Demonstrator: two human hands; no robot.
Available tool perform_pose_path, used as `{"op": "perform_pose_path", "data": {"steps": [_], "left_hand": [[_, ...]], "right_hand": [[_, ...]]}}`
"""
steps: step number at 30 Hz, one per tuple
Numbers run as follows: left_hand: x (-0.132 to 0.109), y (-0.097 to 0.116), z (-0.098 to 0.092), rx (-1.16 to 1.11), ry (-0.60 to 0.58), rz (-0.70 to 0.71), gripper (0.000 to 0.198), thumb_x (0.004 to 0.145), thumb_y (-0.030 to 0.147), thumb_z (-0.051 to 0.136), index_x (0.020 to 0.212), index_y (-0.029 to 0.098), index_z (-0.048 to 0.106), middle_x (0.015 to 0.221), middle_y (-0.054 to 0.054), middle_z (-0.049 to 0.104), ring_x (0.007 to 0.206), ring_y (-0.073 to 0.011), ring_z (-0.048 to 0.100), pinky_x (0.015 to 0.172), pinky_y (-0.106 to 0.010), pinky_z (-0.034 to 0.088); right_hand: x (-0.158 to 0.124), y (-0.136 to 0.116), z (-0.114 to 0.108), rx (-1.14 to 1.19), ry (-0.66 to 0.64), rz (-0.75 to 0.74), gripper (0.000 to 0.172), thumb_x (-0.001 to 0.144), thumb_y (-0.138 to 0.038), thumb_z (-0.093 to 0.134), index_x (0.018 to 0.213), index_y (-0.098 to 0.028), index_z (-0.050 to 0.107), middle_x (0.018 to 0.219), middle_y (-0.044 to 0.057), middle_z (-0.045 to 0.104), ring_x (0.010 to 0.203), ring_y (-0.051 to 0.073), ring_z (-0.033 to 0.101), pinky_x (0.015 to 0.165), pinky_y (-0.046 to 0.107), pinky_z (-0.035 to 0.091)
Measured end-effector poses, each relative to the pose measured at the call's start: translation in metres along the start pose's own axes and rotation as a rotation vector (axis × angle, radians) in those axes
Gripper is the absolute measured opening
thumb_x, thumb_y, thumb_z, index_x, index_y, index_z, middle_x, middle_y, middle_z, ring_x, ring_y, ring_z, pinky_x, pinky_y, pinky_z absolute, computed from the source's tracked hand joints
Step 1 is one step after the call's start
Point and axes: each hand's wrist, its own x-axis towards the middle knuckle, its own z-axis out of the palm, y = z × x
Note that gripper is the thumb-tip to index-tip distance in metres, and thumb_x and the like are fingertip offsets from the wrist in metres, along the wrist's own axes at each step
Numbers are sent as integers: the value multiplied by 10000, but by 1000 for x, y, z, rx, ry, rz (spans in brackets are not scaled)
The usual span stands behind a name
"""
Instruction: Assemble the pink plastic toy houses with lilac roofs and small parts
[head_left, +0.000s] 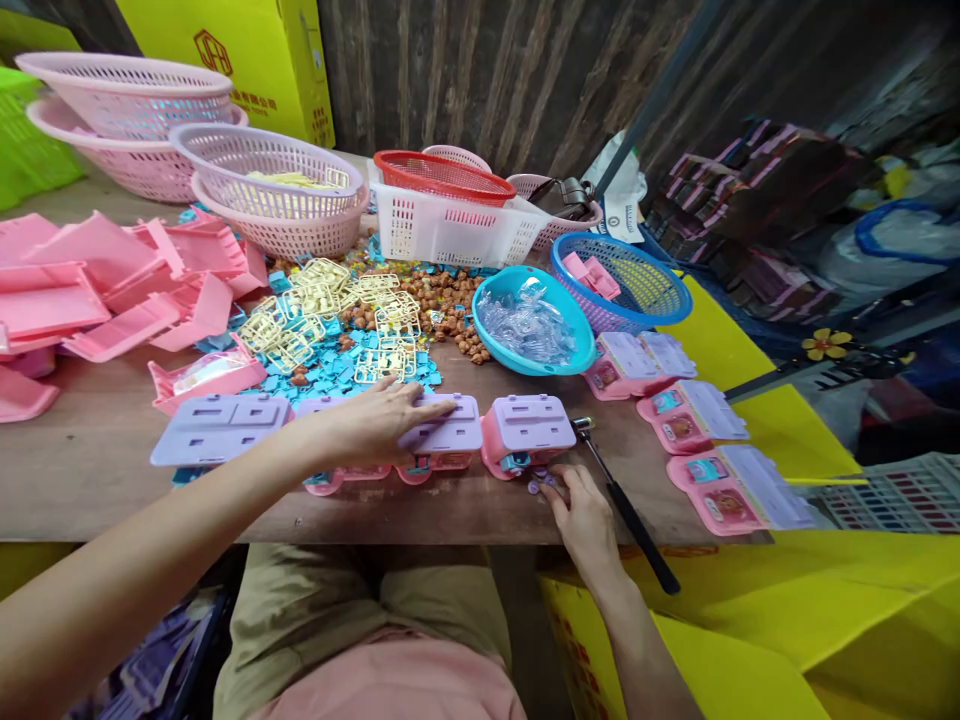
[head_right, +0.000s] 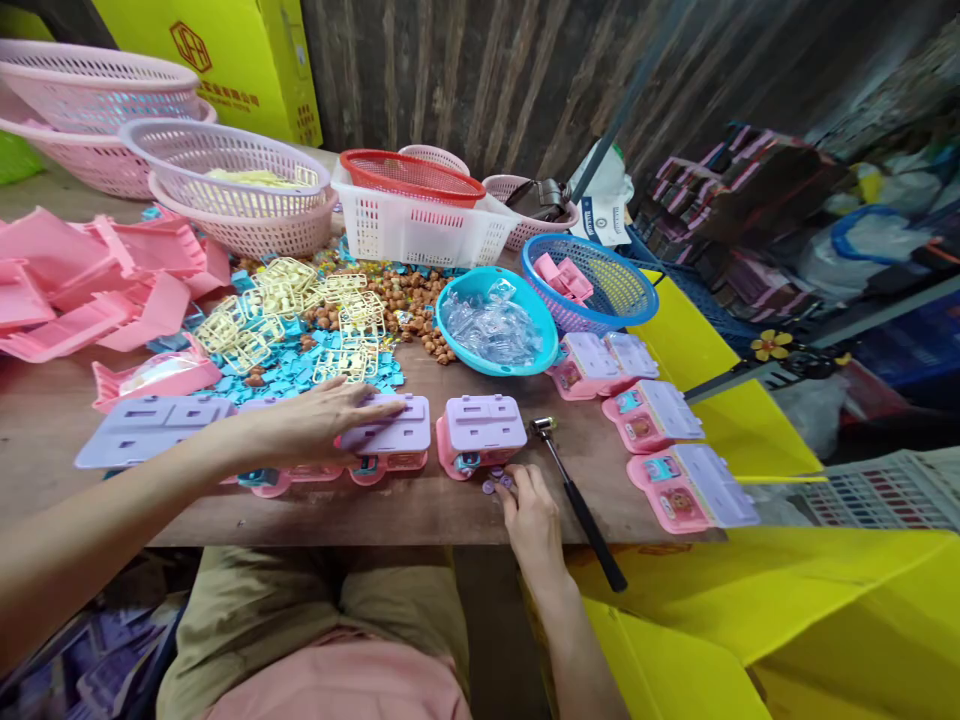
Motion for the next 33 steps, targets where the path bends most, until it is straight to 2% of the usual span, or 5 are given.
{"op": "perform_pose_path", "data": {"steps": [9, 14, 26, 29, 33], "left_hand": [[10, -8, -7, -123, 30, 15, 708, 779, 437, 556, 1413, 242, 309, 944, -86, 575, 768, -202, 536, 683, -267, 369], [15, -17, -11, -224, 20, 44, 716, 762, 457, 556, 1402, 222, 337, 892, -73, 619, 716, -181, 530, 631, -245, 341], [18, -26, -13, -262, 0, 34, 701, 744, 465, 564, 1380, 239, 376, 851, -44, 637, 669, -153, 517, 605, -222, 340], [17, -24, -13, -265, 21, 49, 707, 748, 462, 567, 1388, 244, 359, 837, -45, 637, 657, -152, 510, 593, -224, 335], [17, -26, -8, -304, 64, 61, 727, 740, 515, 568, 1384, 247, 365, 820, -44, 640, 664, -154, 523, 586, -223, 331]], "right_hand": [[8, 25, -9, -17, -41, 59, 204, 762, -264, 440, 709, -187, 621, 689, 61, 633, 618, 195, 598, 590, 312, 465], [11, 29, -18, 0, -61, 73, 229, 812, -297, 433, 827, -160, 617, 648, 32, 642, 536, 168, 595, 520, 277, 469], [11, 35, -36, -67, -162, -175, 239, 853, -223, 414, 645, -235, 529, 626, 31, 577, 549, 169, 537, 515, 288, 386], [14, 19, -39, -59, -104, -199, 258, 860, -276, 425, 617, -242, 507, 582, 29, 566, 500, 161, 519, 487, 292, 371], [10, -46, -25, -5, -33, -204, 145, 852, -241, 479, 730, -209, 551, 627, 5, 600, 513, 122, 545, 517, 242, 414]]}}
